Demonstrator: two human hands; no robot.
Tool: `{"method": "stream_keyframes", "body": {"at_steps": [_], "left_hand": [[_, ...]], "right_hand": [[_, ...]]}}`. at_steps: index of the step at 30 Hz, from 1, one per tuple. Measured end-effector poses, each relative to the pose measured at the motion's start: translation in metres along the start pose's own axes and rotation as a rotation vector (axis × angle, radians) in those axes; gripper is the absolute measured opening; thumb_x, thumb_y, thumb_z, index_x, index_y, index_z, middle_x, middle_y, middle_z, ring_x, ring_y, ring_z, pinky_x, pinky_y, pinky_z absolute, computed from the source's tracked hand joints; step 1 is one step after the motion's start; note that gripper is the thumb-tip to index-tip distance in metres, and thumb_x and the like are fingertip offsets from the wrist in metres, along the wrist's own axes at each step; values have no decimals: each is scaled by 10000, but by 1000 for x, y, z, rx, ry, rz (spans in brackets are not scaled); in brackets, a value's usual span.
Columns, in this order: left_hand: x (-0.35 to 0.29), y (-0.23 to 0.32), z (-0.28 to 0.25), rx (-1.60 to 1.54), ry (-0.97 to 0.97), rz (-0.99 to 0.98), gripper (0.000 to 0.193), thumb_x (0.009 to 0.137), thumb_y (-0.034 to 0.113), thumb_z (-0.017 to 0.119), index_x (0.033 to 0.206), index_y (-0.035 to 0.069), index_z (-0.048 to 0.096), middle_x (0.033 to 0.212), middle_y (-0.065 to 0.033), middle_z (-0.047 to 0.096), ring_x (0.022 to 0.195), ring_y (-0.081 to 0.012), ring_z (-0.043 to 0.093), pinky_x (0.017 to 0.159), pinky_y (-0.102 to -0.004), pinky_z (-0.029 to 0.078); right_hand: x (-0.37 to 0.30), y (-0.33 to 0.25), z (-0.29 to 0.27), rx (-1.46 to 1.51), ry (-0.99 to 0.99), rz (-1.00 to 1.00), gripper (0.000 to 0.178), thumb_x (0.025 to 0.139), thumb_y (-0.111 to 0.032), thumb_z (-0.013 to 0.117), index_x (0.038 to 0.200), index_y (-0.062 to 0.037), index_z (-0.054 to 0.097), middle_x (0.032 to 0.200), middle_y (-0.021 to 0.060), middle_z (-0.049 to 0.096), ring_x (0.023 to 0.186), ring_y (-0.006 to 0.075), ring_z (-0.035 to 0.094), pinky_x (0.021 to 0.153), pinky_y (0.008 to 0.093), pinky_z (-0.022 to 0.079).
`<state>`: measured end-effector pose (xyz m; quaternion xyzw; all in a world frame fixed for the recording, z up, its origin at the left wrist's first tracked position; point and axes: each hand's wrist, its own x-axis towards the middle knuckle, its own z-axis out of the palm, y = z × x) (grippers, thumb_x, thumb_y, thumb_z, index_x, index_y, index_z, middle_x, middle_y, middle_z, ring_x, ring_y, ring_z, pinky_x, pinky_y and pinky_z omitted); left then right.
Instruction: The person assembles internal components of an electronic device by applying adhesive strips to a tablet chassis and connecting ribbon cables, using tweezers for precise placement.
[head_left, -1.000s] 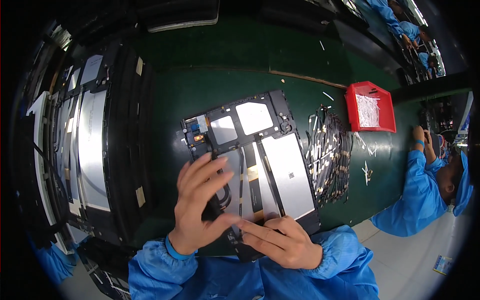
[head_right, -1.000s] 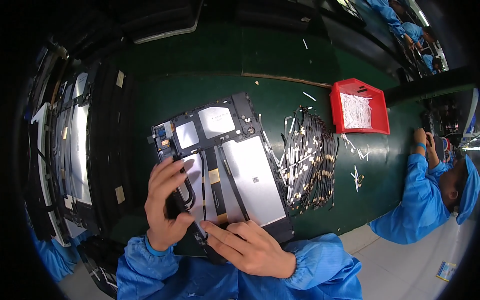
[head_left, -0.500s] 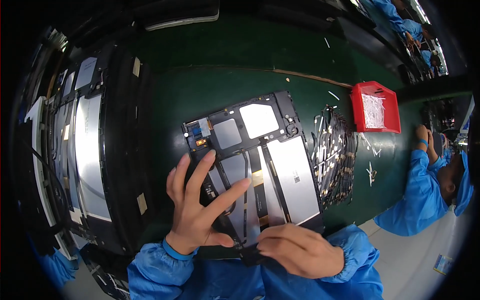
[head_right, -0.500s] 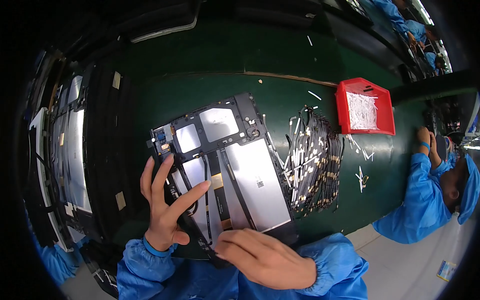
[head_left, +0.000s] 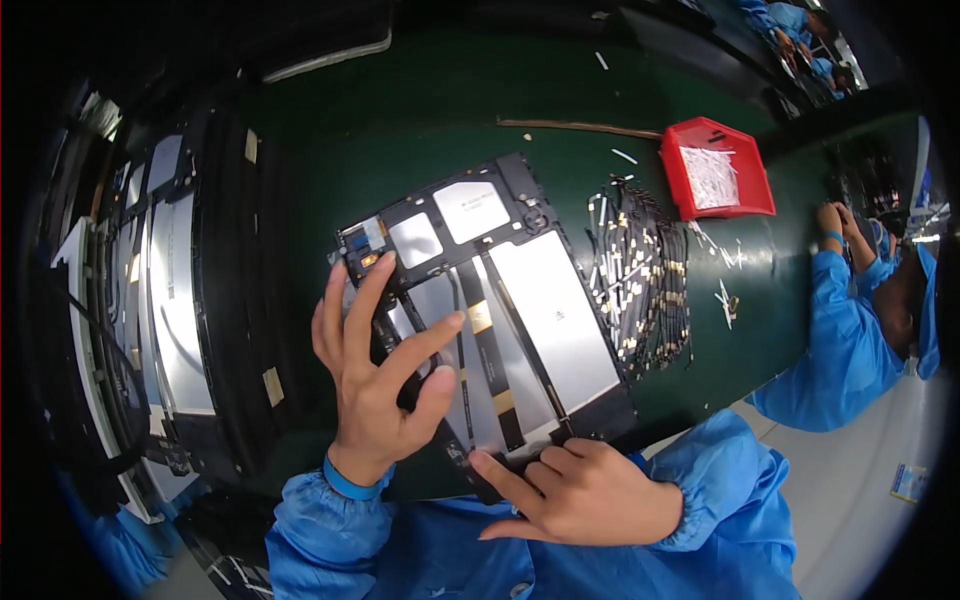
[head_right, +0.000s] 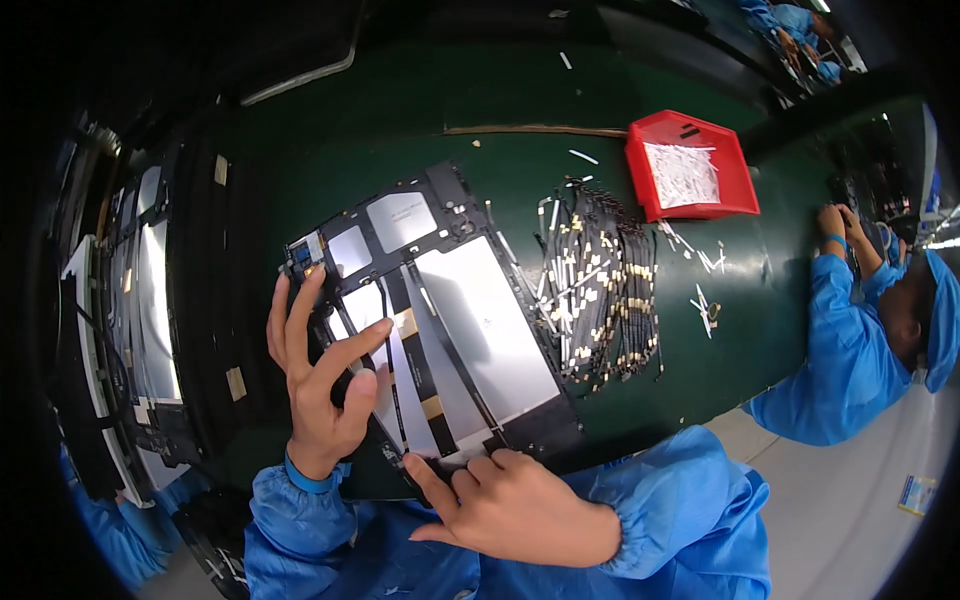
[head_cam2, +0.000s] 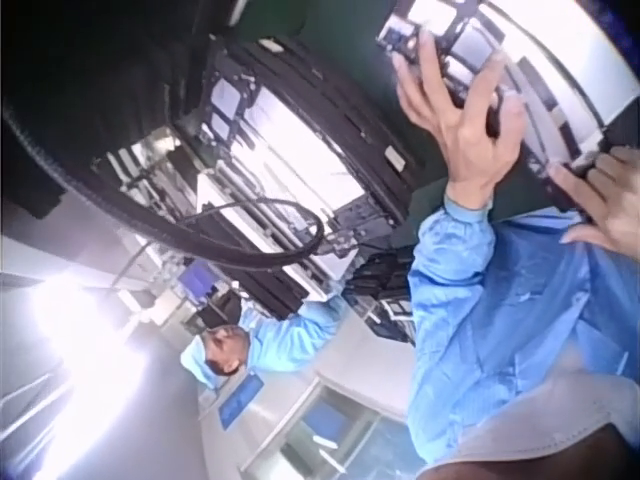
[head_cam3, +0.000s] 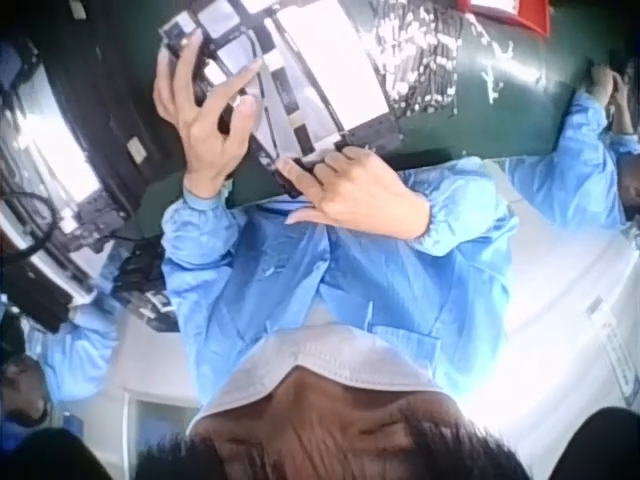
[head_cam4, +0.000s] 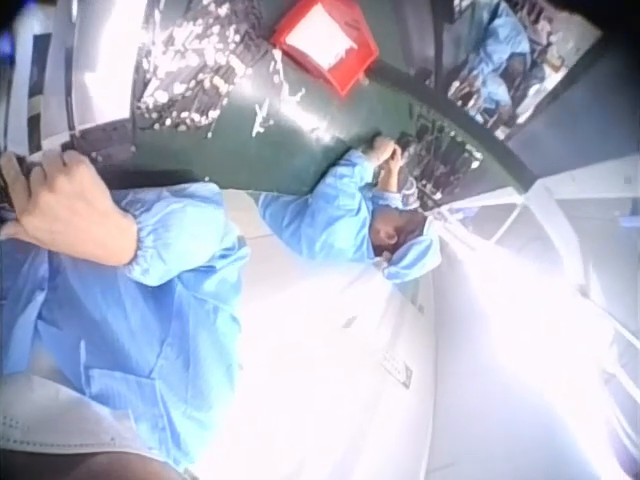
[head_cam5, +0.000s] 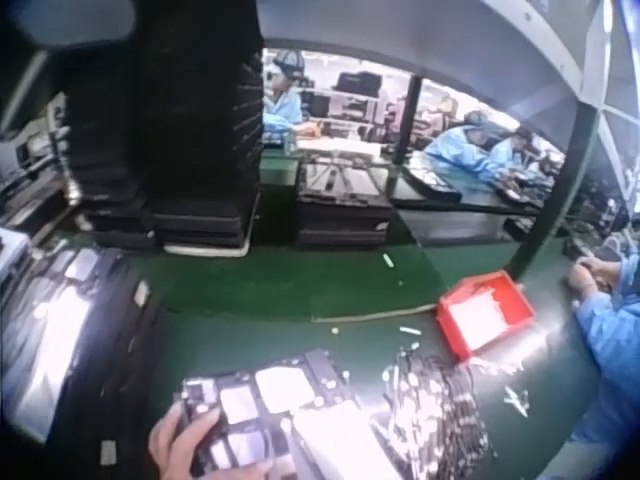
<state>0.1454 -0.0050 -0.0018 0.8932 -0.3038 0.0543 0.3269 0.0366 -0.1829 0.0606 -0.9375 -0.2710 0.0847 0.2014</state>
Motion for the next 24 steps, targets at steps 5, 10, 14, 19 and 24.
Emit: {"method": "stream_keyframes", "body": {"at_steps": [5,10,14,19,24], "left_hand": [[-3,2,19,-503,290,-175,504,921,377,413,1289,36,461,1457,-194,211,1338,-357,216,1086,-436,186],[-10,25,42,-761,423,-396,596,960,368,338,1414,10,195,1443,-171,221,1313,-292,271,1083,-387,187],[-5,27,42,-723,488,-381,687,951,453,316,1410,-27,143,1415,-204,231,1297,-293,281,1080,-392,173],[-11,24,45,-751,607,-370,682,954,499,246,1427,19,142,1453,-172,223,1338,-287,242,1109,-376,139],[-18,18,49,-831,673,-430,660,954,514,209,1425,53,179,1458,-145,233,1341,-285,233,1066,-408,178]], "right_hand": [[3,18,-29,134,147,131,627,710,-490,714,1117,-25,607,649,22,504,547,149,540,494,292,450],[-6,64,-22,62,539,603,507,714,-260,775,1106,7,598,958,142,554,661,260,614,581,325,500],[-14,77,-7,339,527,492,423,736,-216,755,1058,35,640,1037,152,549,758,242,617,629,294,490],[-17,60,-14,1128,498,747,498,783,-96,718,1246,-22,548,608,-91,383,602,12,308,541,166,270],[2,86,-71,1054,702,708,516,774,-94,689,1250,25,528,816,-20,566,754,61,504,740,200,413]]}}
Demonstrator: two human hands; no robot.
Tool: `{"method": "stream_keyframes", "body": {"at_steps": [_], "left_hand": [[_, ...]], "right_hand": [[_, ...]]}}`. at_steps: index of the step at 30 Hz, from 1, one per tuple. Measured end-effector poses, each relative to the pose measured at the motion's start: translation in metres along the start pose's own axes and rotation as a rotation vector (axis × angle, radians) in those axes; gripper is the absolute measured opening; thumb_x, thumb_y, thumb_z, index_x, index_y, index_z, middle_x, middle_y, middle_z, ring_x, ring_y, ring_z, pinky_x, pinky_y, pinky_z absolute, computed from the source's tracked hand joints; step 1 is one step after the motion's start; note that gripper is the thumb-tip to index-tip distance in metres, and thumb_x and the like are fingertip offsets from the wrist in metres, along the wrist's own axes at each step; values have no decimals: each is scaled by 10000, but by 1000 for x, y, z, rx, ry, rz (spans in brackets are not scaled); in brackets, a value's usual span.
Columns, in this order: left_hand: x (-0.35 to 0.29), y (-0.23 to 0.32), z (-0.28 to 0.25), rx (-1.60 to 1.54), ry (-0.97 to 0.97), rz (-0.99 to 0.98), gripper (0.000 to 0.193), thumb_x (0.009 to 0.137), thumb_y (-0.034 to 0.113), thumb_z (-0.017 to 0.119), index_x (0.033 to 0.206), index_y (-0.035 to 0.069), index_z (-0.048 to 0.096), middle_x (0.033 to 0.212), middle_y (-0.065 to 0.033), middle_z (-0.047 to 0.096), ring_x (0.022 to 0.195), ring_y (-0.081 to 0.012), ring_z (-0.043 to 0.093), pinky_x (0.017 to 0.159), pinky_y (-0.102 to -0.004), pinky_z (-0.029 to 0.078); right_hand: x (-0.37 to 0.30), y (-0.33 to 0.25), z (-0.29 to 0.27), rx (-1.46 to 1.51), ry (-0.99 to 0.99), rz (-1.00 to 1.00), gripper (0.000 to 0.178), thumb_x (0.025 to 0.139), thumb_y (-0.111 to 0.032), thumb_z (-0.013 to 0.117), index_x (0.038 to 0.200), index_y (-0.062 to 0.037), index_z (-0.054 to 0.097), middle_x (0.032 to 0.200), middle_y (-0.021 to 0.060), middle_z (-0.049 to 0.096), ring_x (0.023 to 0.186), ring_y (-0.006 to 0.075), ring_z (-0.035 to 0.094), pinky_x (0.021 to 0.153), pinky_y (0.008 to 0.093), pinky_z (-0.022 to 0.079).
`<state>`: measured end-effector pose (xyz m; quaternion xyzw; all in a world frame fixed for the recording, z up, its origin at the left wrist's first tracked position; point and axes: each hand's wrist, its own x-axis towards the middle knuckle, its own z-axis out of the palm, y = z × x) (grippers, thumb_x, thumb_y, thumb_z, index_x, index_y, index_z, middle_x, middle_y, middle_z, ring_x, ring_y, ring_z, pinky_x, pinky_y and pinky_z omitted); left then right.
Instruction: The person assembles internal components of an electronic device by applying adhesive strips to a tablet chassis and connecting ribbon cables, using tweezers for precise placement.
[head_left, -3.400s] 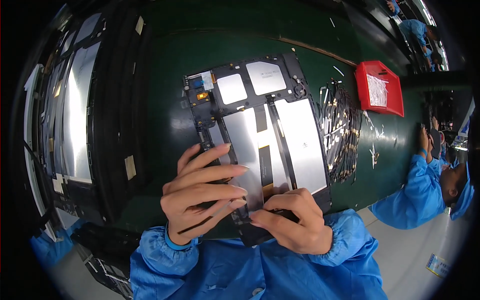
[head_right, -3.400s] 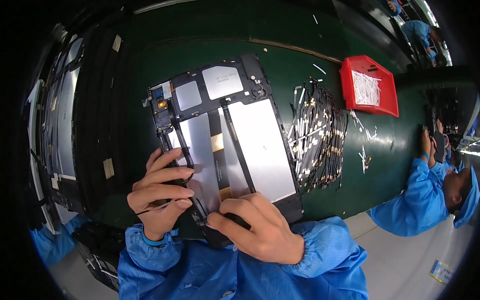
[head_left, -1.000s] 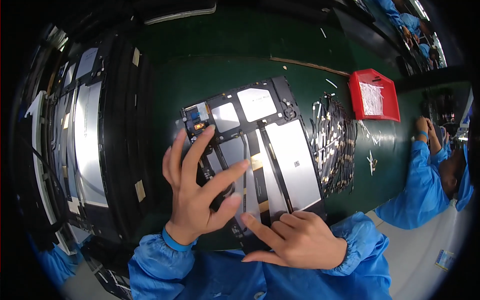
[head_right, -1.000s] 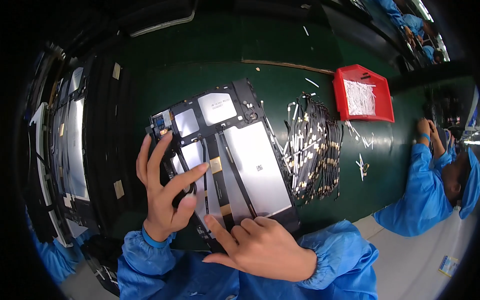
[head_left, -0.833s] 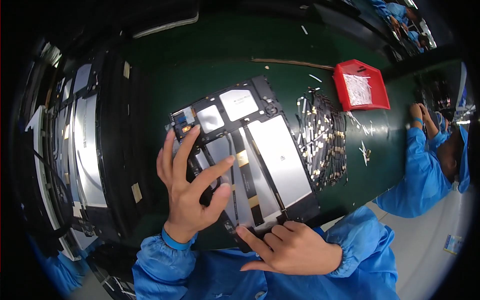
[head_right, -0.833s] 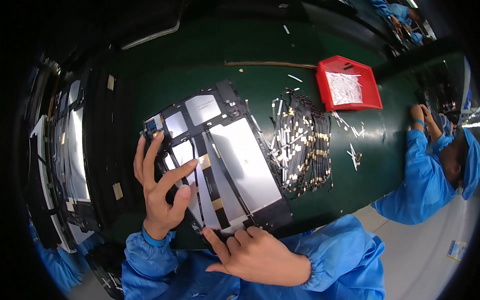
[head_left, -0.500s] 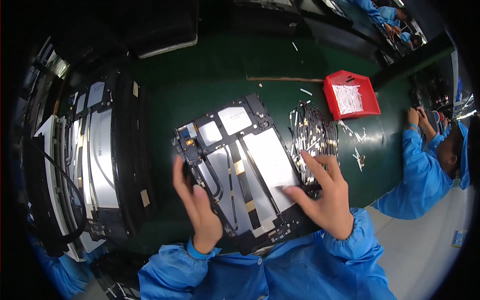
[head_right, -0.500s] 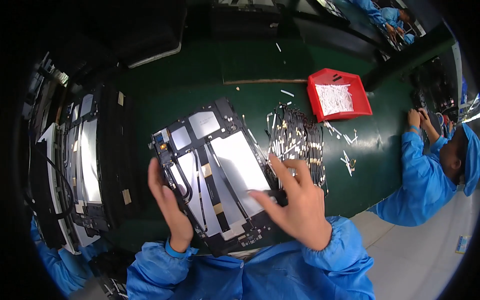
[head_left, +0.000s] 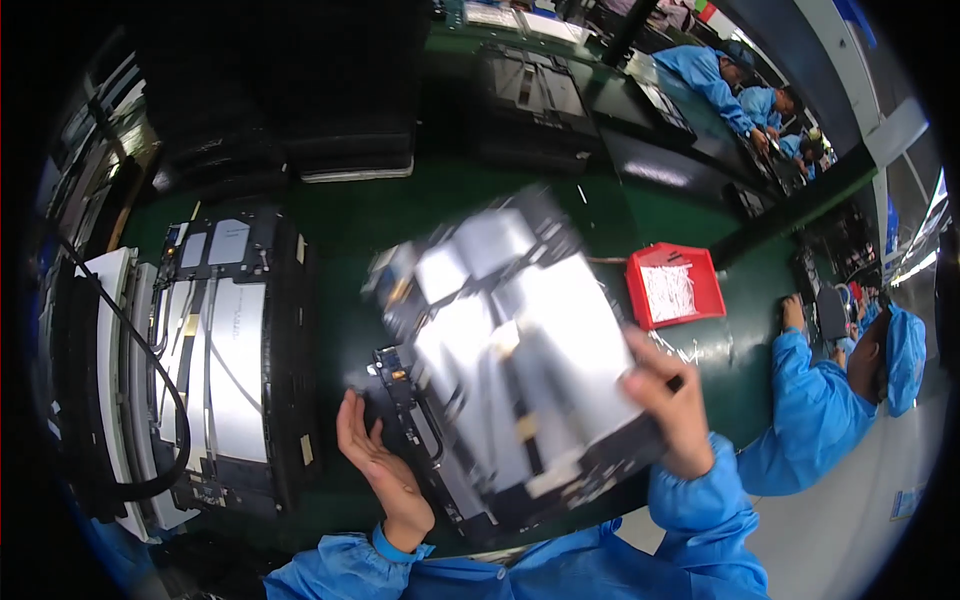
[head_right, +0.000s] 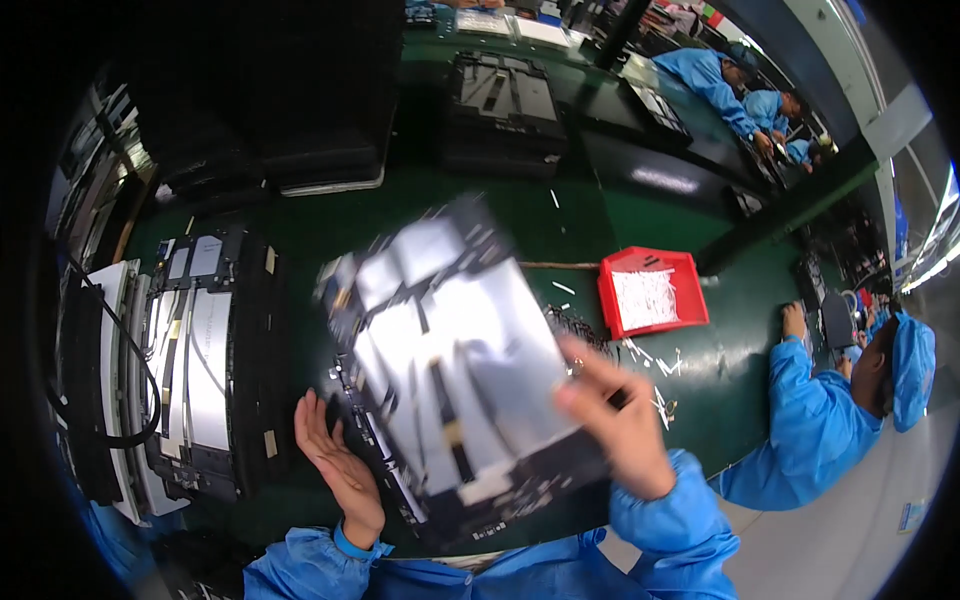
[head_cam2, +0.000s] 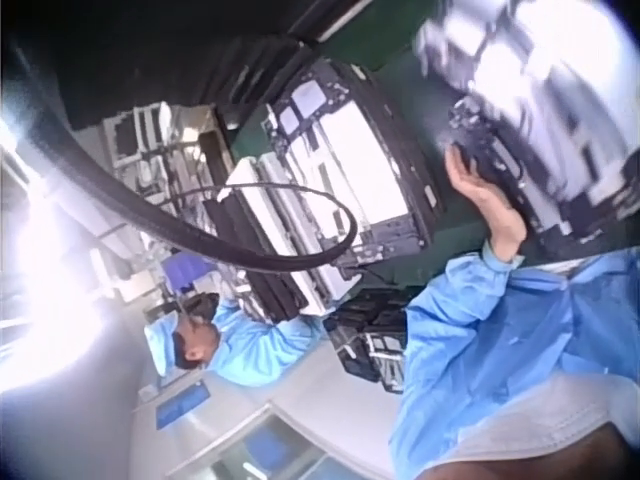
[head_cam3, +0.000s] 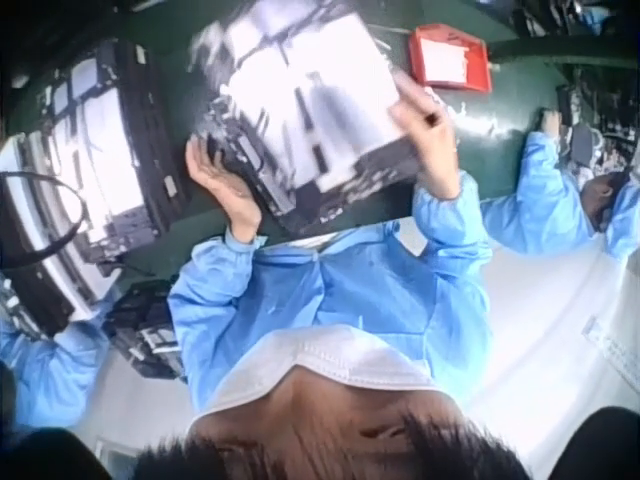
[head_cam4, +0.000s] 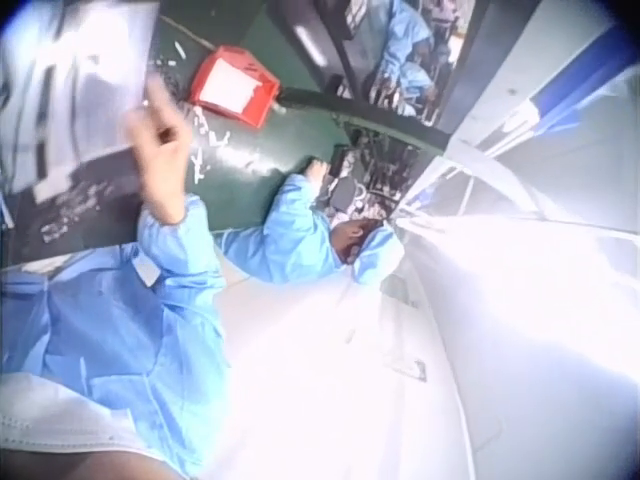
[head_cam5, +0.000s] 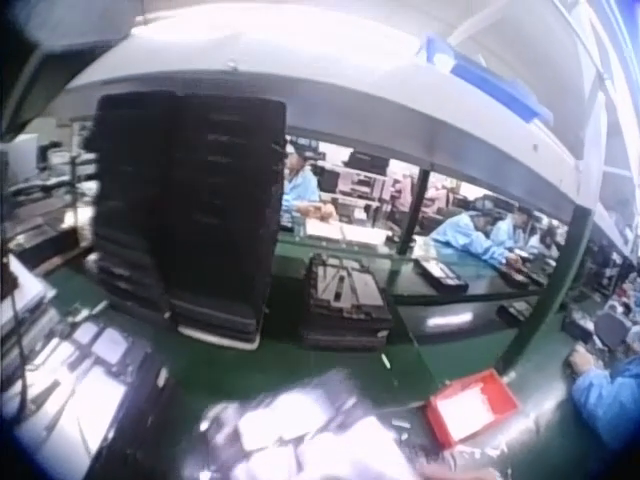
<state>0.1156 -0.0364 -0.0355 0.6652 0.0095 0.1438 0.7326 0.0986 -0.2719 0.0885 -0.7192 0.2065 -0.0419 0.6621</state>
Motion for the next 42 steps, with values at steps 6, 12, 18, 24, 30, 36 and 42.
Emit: {"method": "stream_keyframes", "body": {"at_steps": [6,12,18,24,30,36,42], "left_hand": [[6,5,-3,68,-17,-48,606,963,450,263,1413,52,180,1467,-136,186,1326,-288,242,1055,-406,197],[7,6,-6,96,2,-65,634,955,470,272,1412,40,175,1467,-142,175,1324,-290,247,1040,-410,232],[6,8,-9,186,-65,-27,516,978,353,242,1369,18,262,1461,-148,179,1325,-269,244,1038,-398,241],[5,10,-5,214,-100,-35,496,976,356,251,1330,18,329,1453,-152,181,1311,-264,265,1039,-386,244],[7,5,-4,124,-38,-16,522,976,403,268,1328,25,347,1467,-136,188,1323,-246,263,1045,-361,232],[8,-3,-7,104,-40,-27,484,993,362,239,1338,38,339,1469,-123,210,1330,-229,262,1051,-347,223],[4,1,-3,74,-69,-13,455,1000,325,259,1354,47,327,1463,-103,234,1334,-221,266,1057,-347,225]], "right_hand": [[143,-74,-17,240,-11,-259,624,804,-282,660,1304,24,445,1143,72,576,989,138,568,853,267,458],[315,-85,-26,339,11,-219,236,779,-183,695,953,-36,633,850,66,657,692,194,633,641,334,538],[390,-64,-35,373,-13,-146,273,763,-221,723,944,-24,667,853,67,667,715,192,641,658,300,528],[409,-49,-60,-593,314,-572,461,738,-446,706,967,-46,704,858,94,699,812,186,653,744,310,496],[290,-104,-36,-1002,169,-976,348,844,-343,598,957,-23,676,832,167,675,754,275,660,683,339,495],[69,-26,-8,-1081,-300,-552,188,813,-217,632,776,-33,632,679,161,624,633,348,613,592,408,496],[6,46,-17,-1316,-288,-82,306,840,-311,616,782,-10,632,651,187,612,615,362,607,578,433,478]]}}
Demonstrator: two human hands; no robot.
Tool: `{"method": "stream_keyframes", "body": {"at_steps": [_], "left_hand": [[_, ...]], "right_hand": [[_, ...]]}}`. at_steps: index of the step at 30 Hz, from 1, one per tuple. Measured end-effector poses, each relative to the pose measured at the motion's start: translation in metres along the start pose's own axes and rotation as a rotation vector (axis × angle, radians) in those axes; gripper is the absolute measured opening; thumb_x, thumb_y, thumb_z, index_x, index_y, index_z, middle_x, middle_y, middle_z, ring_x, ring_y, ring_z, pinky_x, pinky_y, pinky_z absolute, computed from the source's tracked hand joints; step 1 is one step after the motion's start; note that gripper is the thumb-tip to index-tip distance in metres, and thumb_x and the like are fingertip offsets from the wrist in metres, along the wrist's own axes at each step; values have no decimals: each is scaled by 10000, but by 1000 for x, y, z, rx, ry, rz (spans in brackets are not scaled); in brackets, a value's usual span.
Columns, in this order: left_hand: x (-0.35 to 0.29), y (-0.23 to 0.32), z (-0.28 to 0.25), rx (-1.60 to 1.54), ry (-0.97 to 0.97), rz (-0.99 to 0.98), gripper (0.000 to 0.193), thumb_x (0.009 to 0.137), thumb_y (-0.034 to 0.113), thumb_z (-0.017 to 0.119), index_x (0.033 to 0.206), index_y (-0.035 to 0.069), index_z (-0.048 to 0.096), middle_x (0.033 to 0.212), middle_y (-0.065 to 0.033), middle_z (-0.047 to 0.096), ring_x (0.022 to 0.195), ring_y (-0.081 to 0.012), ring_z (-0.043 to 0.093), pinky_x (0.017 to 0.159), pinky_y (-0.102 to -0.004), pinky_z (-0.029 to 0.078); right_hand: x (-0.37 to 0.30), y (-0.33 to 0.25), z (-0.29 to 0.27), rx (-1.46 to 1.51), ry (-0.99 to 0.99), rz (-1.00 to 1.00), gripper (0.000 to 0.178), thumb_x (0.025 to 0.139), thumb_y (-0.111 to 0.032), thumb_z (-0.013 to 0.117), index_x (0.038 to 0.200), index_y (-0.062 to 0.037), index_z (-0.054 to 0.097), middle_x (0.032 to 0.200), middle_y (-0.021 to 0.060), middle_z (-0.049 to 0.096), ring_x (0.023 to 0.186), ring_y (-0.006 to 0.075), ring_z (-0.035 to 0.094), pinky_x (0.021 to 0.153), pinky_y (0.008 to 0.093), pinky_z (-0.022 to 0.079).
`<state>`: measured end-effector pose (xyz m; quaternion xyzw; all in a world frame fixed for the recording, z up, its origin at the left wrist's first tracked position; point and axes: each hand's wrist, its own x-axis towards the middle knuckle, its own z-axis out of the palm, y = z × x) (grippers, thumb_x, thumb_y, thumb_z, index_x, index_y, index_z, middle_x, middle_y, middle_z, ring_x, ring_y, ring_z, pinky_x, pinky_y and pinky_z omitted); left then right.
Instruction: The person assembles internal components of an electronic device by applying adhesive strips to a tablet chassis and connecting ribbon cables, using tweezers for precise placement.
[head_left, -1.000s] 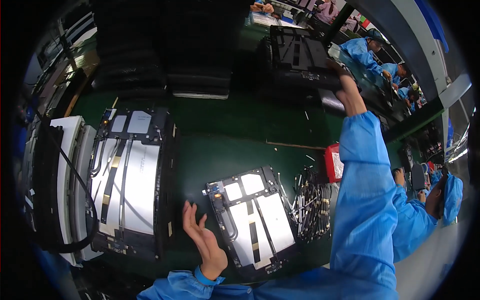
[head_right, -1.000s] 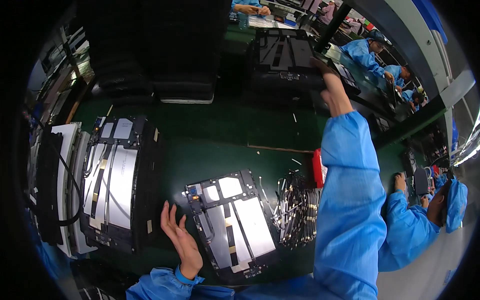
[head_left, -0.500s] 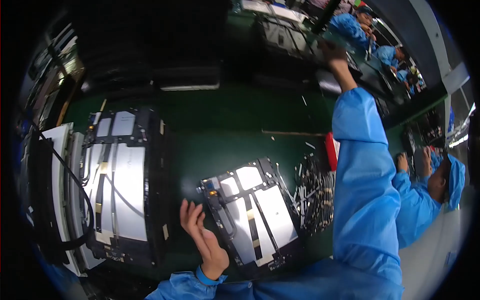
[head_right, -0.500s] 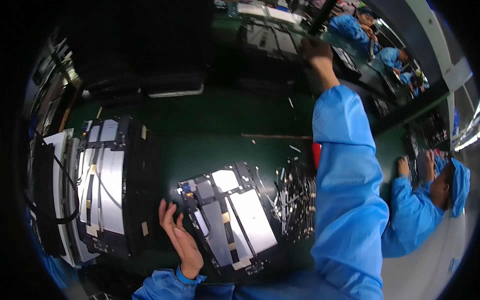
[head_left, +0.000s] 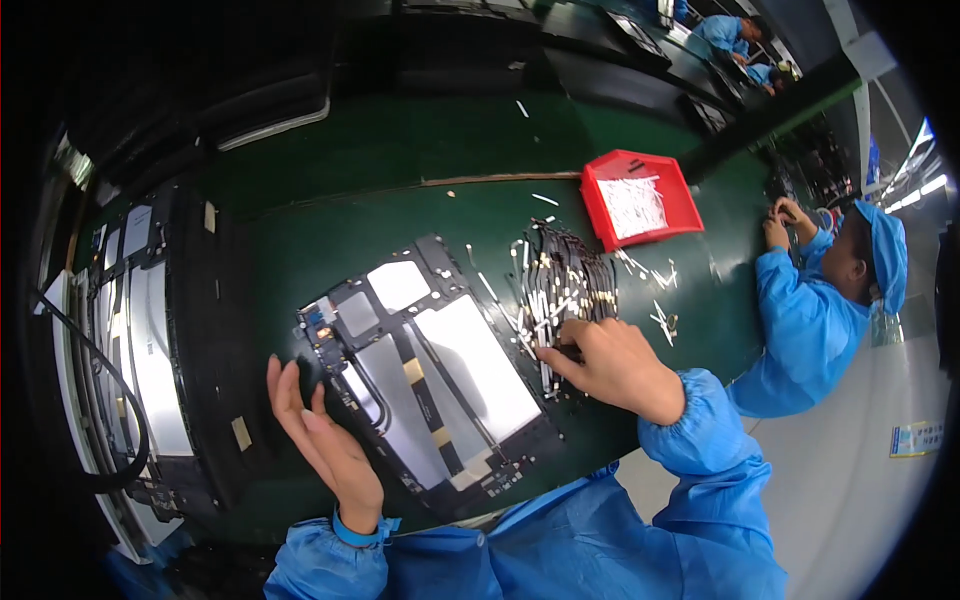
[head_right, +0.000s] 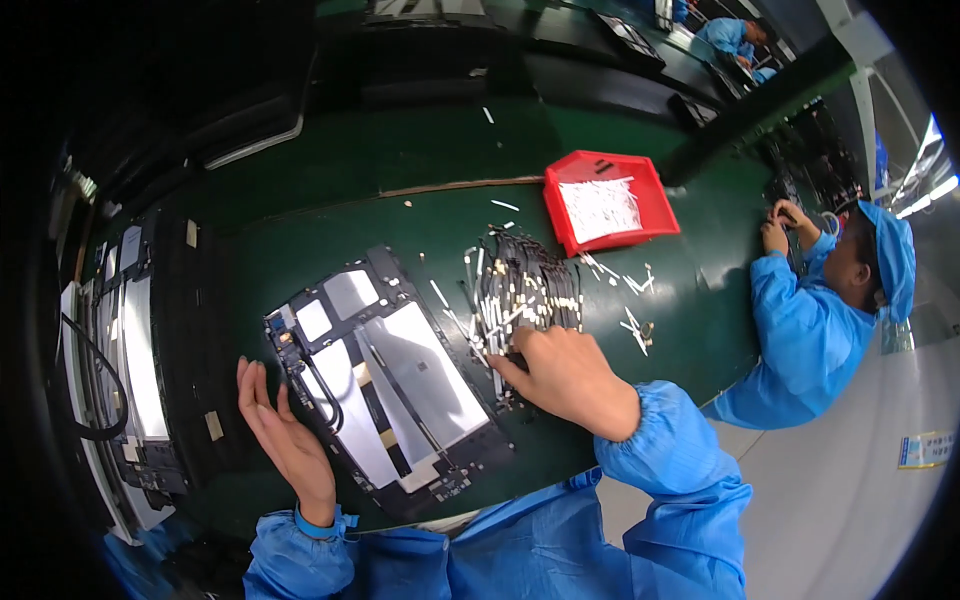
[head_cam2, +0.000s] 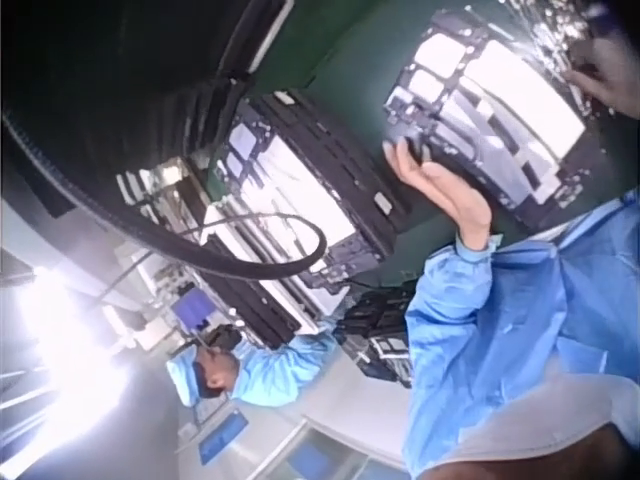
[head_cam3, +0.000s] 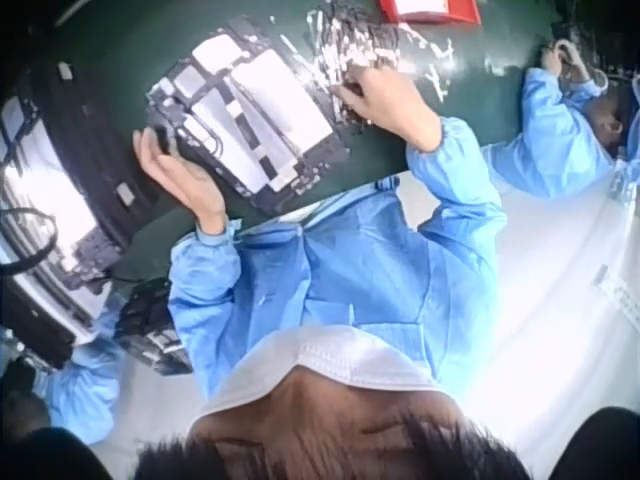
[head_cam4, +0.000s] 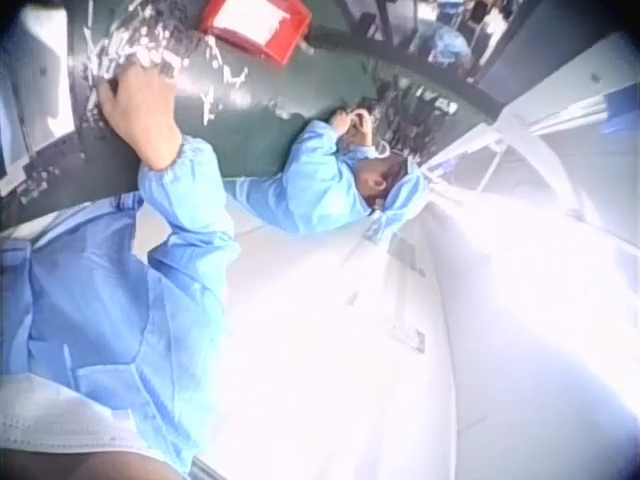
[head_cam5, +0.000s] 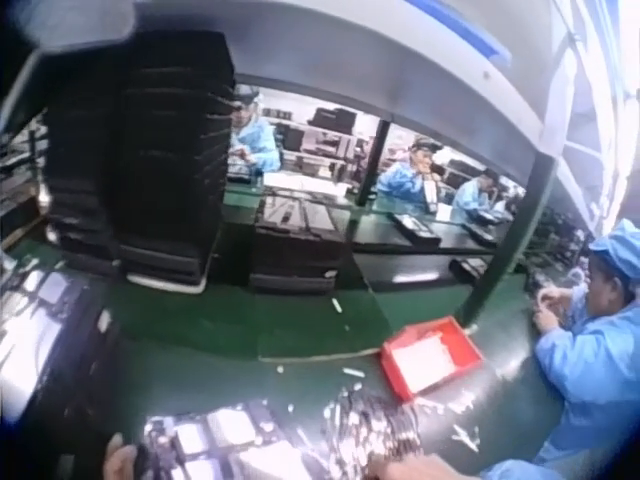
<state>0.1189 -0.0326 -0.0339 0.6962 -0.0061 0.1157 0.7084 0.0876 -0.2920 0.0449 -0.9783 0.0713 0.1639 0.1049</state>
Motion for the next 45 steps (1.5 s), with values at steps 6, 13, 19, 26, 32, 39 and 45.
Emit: {"method": "stream_keyframes", "body": {"at_steps": [6,13,19,26,32,39,45], "left_hand": [[-1,2,-2,-17,13,-15,431,989,306,301,1314,30,368,1460,-106,220,1323,-218,282,1046,-345,236],[-10,12,-2,-1,38,-58,376,991,278,319,1231,25,456,1392,-118,329,1273,-212,337,1028,-336,269],[-65,65,-10,-125,-289,-191,227,882,115,525,1033,-52,550,826,-86,536,712,-131,522,643,-239,421],[-66,48,-17,-507,-710,-321,295,756,197,760,891,-52,677,832,-114,613,676,-117,513,572,-243,397],[-60,64,-27,-385,-439,-394,184,749,104,748,701,-31,632,746,-123,621,681,-137,533,583,-241,416],[-81,59,-42,-38,-205,-434,242,924,192,521,1016,-13,611,1202,-142,476,1054,-201,510,872,-293,401],[-105,64,-47,-2,-281,-565,381,907,209,545,1225,-1,533,1284,-153,412,1136,-210,468,921,-303,386]], "right_hand": [[-6,20,14,495,59,-89,254,828,-208,658,743,24,597,590,171,558,516,286,537,517,372,409],[-19,35,2,864,-195,8,268,867,-188,640,700,20,620,491,11,509,457,42,454,437,238,328],[-66,-4,-18,1231,-443,-19,164,869,-164,649,819,-9,669,614,-9,593,539,19,497,476,196,367],[-61,-60,15,1290,-643,-481,154,834,-135,686,855,15,661,671,73,621,546,96,532,469,240,360],[-69,-79,30,1106,-390,-600,141,823,-113,676,876,16,650,736,109,652,603,250,629,544,301,482],[-55,-82,31,1087,-275,-404,125,782,-13,660,898,24,635,830,121,677,748,238,683,661,283,535],[-42,-90,52,1065,33,-377,119,778,-42,685,870,18,639,744,93,623,514,130,509,435,233,381]]}}
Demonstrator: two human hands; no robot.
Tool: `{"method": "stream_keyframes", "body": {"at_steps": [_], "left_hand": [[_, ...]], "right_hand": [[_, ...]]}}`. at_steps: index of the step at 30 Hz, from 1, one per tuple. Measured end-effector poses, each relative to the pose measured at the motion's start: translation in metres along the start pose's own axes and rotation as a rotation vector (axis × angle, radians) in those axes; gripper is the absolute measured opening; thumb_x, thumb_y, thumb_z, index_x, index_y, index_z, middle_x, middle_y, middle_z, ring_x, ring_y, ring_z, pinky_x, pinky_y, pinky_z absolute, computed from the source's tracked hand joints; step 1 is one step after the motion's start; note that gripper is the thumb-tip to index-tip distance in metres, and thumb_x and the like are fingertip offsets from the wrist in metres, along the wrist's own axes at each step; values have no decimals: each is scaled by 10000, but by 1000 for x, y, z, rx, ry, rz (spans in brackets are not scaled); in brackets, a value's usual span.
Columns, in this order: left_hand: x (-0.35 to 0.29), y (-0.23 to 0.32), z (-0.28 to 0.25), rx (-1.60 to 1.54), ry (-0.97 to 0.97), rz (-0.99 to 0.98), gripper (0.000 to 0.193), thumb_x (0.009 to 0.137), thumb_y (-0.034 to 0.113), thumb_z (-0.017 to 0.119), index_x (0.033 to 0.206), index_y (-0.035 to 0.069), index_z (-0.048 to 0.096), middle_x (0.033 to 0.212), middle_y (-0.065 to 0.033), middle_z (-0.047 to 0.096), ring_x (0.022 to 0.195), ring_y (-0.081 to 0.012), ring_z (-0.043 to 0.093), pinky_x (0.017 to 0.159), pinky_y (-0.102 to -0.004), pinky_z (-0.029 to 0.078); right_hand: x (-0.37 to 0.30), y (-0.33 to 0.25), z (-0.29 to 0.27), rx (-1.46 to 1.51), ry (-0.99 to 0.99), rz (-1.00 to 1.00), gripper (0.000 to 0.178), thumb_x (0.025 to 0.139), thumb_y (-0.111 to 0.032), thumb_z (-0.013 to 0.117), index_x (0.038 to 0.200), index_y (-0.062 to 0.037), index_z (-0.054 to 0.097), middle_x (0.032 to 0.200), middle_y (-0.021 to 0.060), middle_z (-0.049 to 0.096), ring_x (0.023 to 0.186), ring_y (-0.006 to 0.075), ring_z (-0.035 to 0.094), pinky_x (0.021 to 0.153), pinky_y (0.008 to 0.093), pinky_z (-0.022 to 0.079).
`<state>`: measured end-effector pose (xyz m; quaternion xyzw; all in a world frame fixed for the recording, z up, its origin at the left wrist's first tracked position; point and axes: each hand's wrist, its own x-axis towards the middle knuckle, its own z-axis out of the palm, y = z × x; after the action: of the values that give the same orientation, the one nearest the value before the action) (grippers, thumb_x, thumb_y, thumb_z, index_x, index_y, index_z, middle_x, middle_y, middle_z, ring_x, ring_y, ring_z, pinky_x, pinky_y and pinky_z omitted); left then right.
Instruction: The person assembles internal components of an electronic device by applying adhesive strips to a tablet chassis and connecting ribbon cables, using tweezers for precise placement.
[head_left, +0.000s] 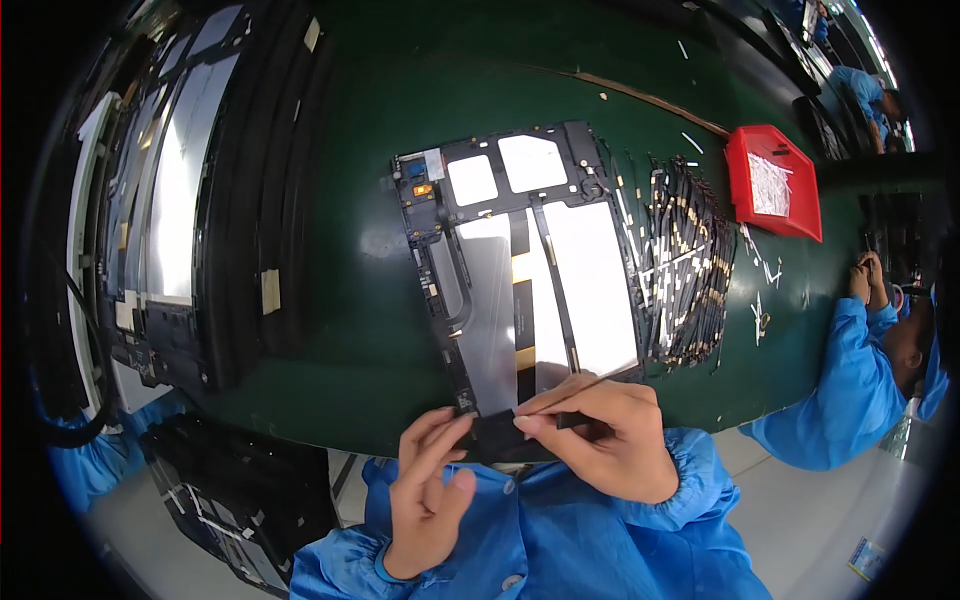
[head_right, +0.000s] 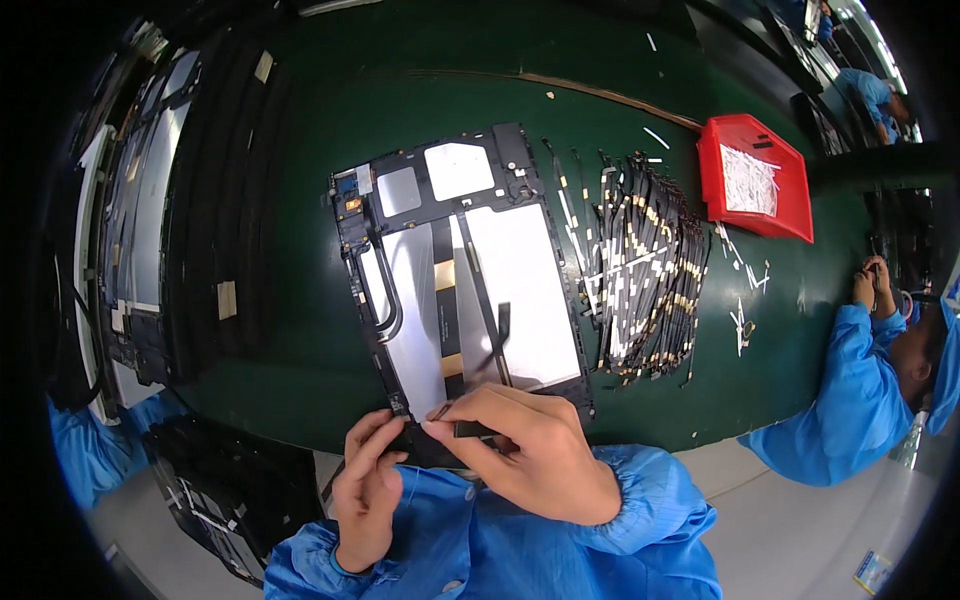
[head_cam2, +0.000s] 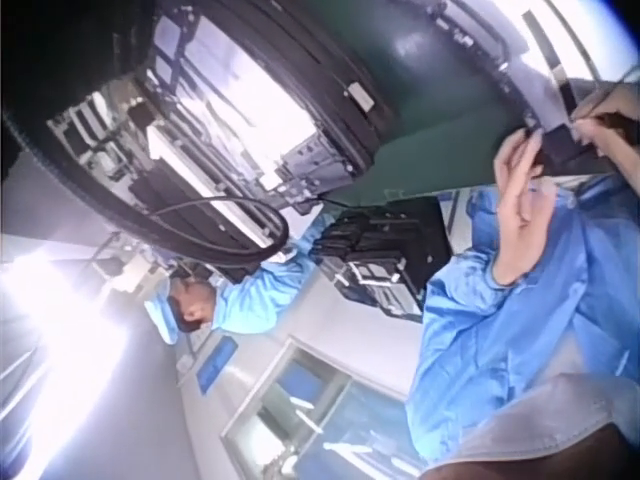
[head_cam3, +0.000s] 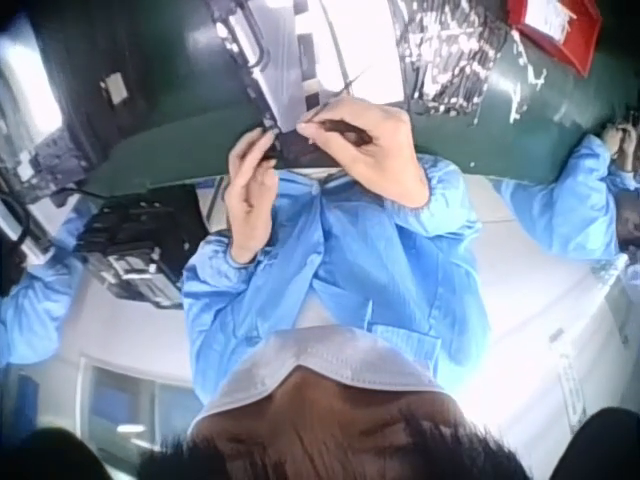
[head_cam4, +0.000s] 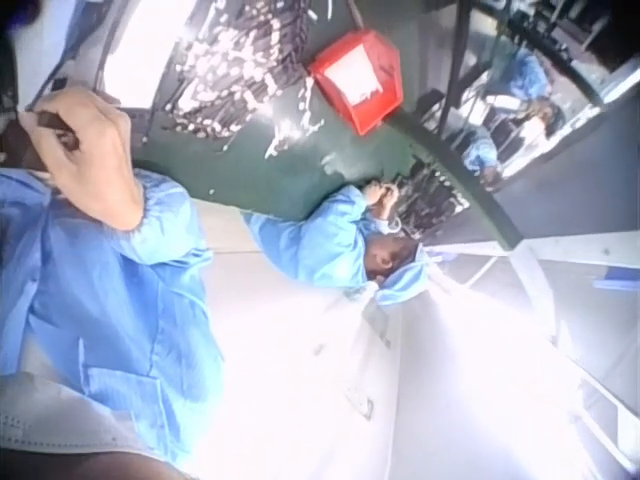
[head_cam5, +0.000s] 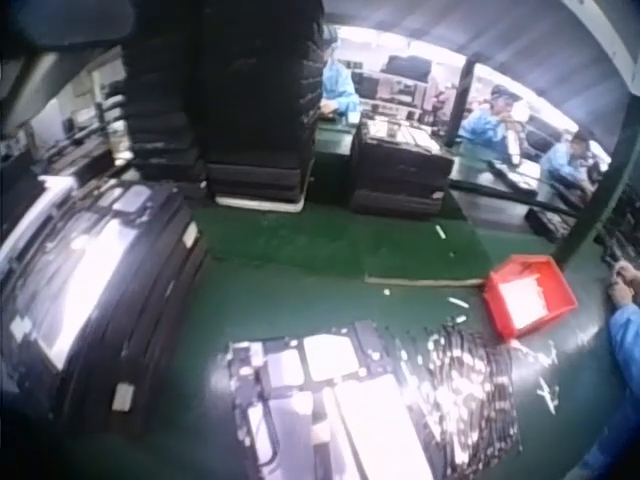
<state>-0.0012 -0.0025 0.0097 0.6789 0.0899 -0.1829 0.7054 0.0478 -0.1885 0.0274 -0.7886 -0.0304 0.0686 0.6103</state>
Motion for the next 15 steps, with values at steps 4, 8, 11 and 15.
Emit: {"method": "stream_keyframes", "body": {"at_steps": [4,8,11,15], "left_hand": [[-6,4,-1,-16,-41,-26,474,901,195,543,1316,-16,453,1342,-155,361,1183,-220,430,919,-288,373],[3,3,-8,-535,-43,-233,445,903,174,525,1301,-19,470,1348,-147,354,1208,-227,402,954,-300,339],[6,-2,-17,-599,-114,-255,350,912,165,500,1198,-32,537,1343,-143,357,1222,-235,386,993,-329,314],[8,-5,-14,-419,-107,-111,220,901,110,510,1054,-35,571,1303,-148,383,1201,-238,413,1002,-347,332]], "right_hand": [[6,0,5,-92,-62,44,109,779,-40,686,847,21,628,711,82,572,511,129,496,426,246,372],[6,4,11,-122,-44,52,108,779,-26,670,832,23,590,740,103,518,556,198,512,463,292,394],[10,3,14,-221,-71,-17,118,763,-4,671,824,26,574,793,120,519,634,227,547,529,304,429],[8,1,24,-388,-74,-48,130,740,18,671,807,27,560,814,137,493,719,289,545,612,337,447]]}}
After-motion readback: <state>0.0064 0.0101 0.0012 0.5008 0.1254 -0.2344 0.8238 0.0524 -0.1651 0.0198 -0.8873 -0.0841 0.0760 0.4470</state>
